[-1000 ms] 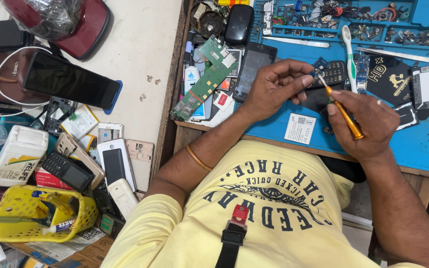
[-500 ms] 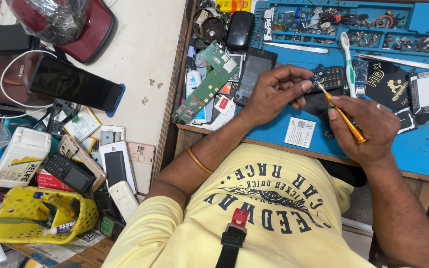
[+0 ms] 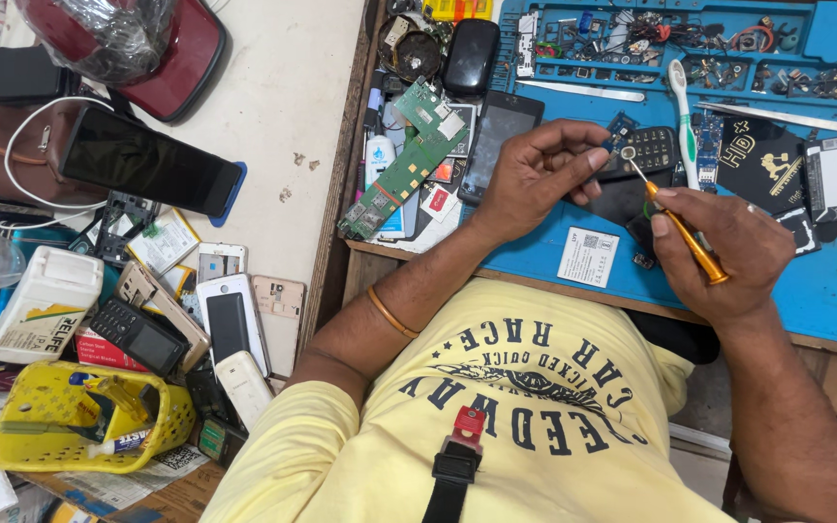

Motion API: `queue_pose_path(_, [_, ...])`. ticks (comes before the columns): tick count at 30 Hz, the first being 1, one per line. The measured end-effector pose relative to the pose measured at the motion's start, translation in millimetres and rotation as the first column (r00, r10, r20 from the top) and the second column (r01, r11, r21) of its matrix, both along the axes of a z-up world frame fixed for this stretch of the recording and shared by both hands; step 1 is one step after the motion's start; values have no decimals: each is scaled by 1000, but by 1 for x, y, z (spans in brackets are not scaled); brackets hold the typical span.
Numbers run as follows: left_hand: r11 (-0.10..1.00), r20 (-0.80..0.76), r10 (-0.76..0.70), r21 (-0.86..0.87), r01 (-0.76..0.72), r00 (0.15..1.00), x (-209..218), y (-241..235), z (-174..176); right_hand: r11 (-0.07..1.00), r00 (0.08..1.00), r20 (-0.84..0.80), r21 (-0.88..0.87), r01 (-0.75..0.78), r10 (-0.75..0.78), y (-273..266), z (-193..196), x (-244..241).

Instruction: The person cleans a small circuit board using a toothbrush and then uses a screwdriver to scrape or adjust components on the board. The work is performed on a cluttered workbench with various electronic parts and tools visible.

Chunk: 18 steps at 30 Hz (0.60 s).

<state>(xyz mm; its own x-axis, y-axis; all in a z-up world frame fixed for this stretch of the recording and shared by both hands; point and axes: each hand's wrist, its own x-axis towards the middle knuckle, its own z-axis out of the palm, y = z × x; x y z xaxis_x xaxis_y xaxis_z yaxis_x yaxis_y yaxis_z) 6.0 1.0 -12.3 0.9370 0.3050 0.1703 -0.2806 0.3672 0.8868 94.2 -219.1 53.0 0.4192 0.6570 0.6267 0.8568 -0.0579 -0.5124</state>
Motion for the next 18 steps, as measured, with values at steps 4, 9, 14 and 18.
queue_pose_path(4, [997,-3,-65,39,65,998,-1,-2,-1,999,1000,-16,-49,-9,8,-2,-9,3])
queue_pose_path(9, [998,-12,-60,29,60,998,0,-2,-3,999,1000,-3,-54,1,-1,-5,-15,3])
queue_pose_path(14, [998,3,-38,50,38,999,-1,-4,-2,998,998,64,-67,2,2,-1,-14,2])
queue_pose_path(18, [995,32,-90,49,88,995,-2,-3,0,998,992,125,-66,5,3,2,-11,-1])
